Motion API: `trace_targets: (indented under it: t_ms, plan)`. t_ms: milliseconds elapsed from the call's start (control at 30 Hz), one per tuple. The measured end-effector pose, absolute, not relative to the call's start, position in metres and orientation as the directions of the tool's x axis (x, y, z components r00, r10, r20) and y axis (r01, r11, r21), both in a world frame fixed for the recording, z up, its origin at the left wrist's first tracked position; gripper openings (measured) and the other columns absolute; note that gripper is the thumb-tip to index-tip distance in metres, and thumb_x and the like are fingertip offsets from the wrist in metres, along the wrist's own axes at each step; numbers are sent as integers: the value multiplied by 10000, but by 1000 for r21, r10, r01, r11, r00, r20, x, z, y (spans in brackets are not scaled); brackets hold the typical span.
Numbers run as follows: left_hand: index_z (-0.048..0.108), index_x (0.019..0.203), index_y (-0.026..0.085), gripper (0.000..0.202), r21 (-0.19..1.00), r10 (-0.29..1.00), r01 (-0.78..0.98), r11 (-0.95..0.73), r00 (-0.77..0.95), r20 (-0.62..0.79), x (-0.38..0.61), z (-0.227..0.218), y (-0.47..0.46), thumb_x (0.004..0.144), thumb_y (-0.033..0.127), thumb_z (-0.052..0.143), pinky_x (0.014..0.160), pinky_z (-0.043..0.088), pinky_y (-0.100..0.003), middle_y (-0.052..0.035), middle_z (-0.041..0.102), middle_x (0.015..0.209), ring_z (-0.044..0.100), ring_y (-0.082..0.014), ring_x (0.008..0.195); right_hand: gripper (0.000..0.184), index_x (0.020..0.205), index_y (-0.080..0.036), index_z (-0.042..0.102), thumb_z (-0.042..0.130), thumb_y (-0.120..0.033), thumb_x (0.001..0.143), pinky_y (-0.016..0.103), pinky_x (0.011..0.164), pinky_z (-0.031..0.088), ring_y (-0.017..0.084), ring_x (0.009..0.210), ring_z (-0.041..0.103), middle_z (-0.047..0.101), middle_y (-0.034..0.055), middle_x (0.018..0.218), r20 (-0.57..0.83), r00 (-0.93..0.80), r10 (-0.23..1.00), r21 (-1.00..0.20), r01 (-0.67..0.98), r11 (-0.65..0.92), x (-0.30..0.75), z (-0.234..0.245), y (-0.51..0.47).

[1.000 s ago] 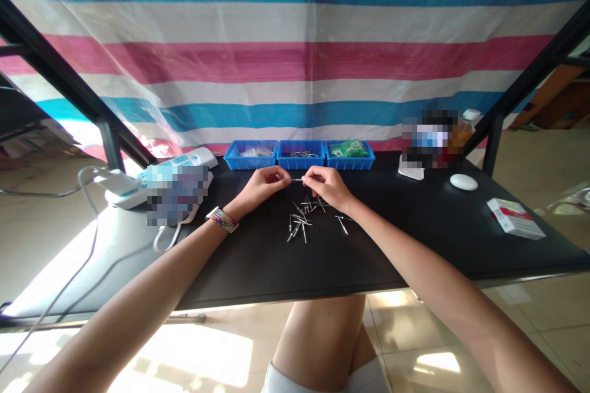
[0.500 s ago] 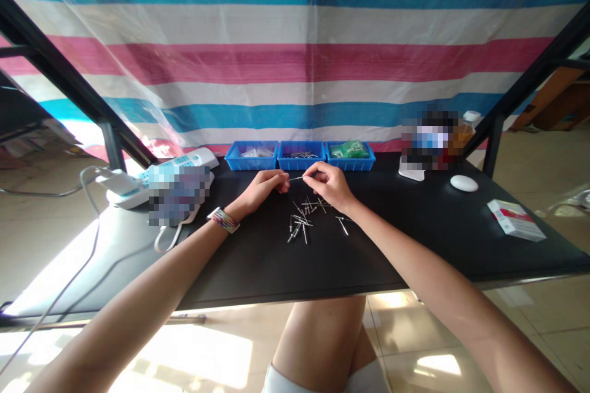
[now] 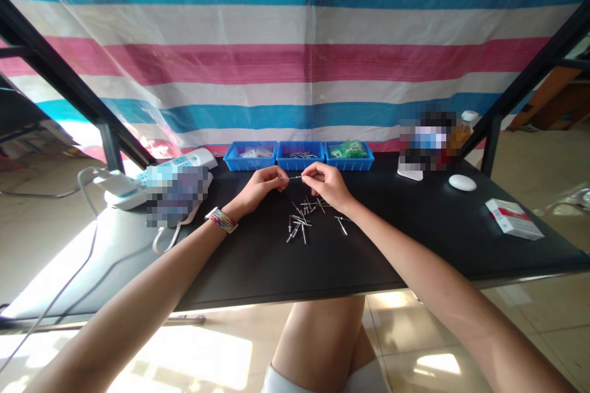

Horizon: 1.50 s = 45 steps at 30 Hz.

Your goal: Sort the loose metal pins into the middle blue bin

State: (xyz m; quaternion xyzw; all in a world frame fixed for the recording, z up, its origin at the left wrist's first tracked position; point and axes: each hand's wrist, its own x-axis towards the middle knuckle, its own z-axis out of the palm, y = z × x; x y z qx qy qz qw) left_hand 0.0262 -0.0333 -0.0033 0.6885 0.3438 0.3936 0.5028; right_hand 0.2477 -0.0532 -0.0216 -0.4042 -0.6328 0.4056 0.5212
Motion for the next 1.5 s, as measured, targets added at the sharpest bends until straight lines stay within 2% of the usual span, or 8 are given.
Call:
trace_targets:
  t_ms: [200, 500, 667, 933, 1200, 1367, 1500]
  plan:
    - [669, 795, 169, 330, 956, 882, 105, -273, 424, 205, 26, -4, -33, 779, 457, 829, 717, 445, -299, -6, 632, 729, 567, -156, 715, 244, 848, -199, 691, 761, -432, 825, 228, 454, 472, 104, 494, 587, 729, 14, 790, 284, -130, 950, -957, 25, 289, 248, -23, -51]
    - [651, 783, 168, 391, 958, 891, 121, -261, 411, 191, 28, -4, -34, 719, 482, 876, 679, 432, -289, -1, 630, 723, 565, -151, 693, 233, 821, -195, 678, 802, -381, 753, 235, 466, 500, 109, 506, 605, 667, -13, 726, 283, -105, 953, -959, -27, 282, 246, -23, -50]
    - [642, 790, 178, 360, 960, 880, 129, -249, 445, 168, 29, -1, -36, 756, 482, 832, 705, 456, -298, 2, 625, 713, 567, -155, 695, 235, 800, -198, 655, 802, -369, 733, 240, 479, 513, 118, 527, 618, 658, -15, 722, 294, -98, 951, -956, -28, 292, 245, -25, -49]
    - [688, 781, 159, 339, 978, 883, 89, -186, 453, 126, 26, -10, -29, 868, 486, 708, 765, 477, -319, -48, 682, 749, 613, -177, 737, 160, 796, -202, 667, 779, -307, 749, 250, 508, 516, 135, 551, 639, 666, -12, 699, 328, -100, 940, -944, -3, 329, 246, -26, -50]
    - [673, 763, 164, 344, 974, 887, 116, -197, 445, 126, 28, -7, -32, 844, 492, 741, 757, 471, -314, -38, 678, 742, 596, -169, 723, 135, 804, -198, 673, 774, -272, 754, 252, 530, 500, 135, 554, 639, 668, -14, 687, 322, -128, 938, -945, 6, 326, 247, -28, -50]
    - [667, 774, 163, 316, 974, 875, 88, -211, 461, 148, 27, -4, -33, 818, 459, 769, 734, 460, -302, -23, 659, 726, 575, -160, 708, 178, 824, -202, 651, 771, -315, 757, 240, 491, 497, 113, 532, 615, 663, -19, 761, 311, -105, 945, -950, -4, 312, 246, -26, -50]
    - [659, 773, 163, 305, 972, 868, 72, -222, 468, 164, 27, -4, -33, 788, 431, 804, 712, 449, -292, -8, 631, 708, 558, -151, 695, 201, 809, -200, 637, 773, -343, 772, 237, 482, 505, 101, 503, 597, 631, -34, 731, 322, -96, 942, -947, -28, 321, 246, -27, -49]
